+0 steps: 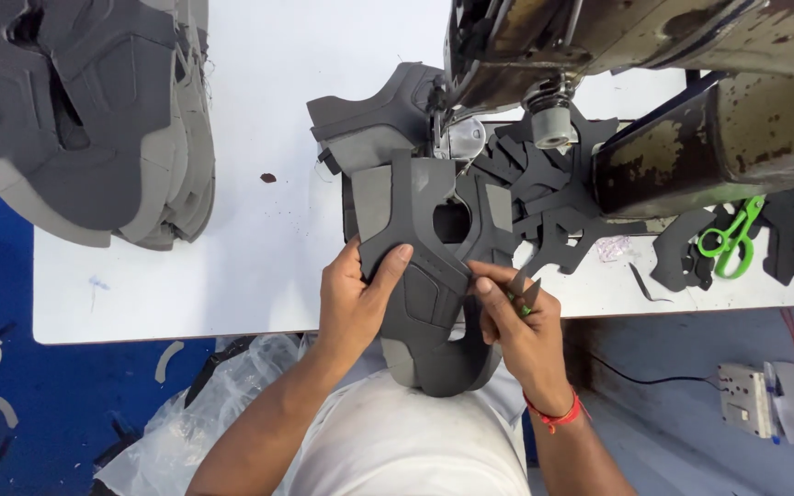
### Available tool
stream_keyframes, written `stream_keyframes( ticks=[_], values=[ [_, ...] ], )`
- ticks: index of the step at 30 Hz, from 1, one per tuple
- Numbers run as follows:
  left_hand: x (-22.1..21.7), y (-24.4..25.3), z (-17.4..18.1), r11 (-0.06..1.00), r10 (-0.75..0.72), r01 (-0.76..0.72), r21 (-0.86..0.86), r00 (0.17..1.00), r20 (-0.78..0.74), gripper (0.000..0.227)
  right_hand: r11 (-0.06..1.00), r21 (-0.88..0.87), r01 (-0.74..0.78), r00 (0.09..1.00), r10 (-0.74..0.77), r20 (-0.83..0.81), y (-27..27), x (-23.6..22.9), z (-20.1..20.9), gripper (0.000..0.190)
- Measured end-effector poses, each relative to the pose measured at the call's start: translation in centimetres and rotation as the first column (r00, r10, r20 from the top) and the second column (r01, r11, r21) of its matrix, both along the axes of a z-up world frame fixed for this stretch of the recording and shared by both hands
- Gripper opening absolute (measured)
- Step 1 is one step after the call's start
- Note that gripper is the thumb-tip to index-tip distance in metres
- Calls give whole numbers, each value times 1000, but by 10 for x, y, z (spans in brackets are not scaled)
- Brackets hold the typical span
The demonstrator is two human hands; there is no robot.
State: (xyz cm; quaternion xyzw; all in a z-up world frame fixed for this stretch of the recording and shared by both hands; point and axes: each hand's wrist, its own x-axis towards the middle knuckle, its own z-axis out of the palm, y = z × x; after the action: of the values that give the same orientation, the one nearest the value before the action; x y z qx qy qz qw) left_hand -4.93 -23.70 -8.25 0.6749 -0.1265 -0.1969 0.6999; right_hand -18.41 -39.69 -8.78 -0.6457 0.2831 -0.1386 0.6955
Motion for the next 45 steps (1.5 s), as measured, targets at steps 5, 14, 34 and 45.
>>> stream_keyframes(
  ticks=[5, 14, 34, 45],
  values=[
    [-3, -1, 3, 1000, 8, -8, 12, 1000, -7, 26, 999, -26, 42, 998, -43, -51, 7, 13, 12, 20],
    [3, 12, 15, 998, -66, 65, -14, 996, -63, 25, 996, -69, 65, 994, -71, -87, 14, 16, 21, 18],
    [9, 19, 7, 992, -61, 64, 107, 998, -36, 22, 977, -67, 203, 978, -200, 54, -42, -38, 21, 28],
    [7, 15, 7, 992, -55, 59, 110, 998, -37, 23, 958, 4, 288, 949, -286, 135, -44, -43, 8, 27]
  ],
)
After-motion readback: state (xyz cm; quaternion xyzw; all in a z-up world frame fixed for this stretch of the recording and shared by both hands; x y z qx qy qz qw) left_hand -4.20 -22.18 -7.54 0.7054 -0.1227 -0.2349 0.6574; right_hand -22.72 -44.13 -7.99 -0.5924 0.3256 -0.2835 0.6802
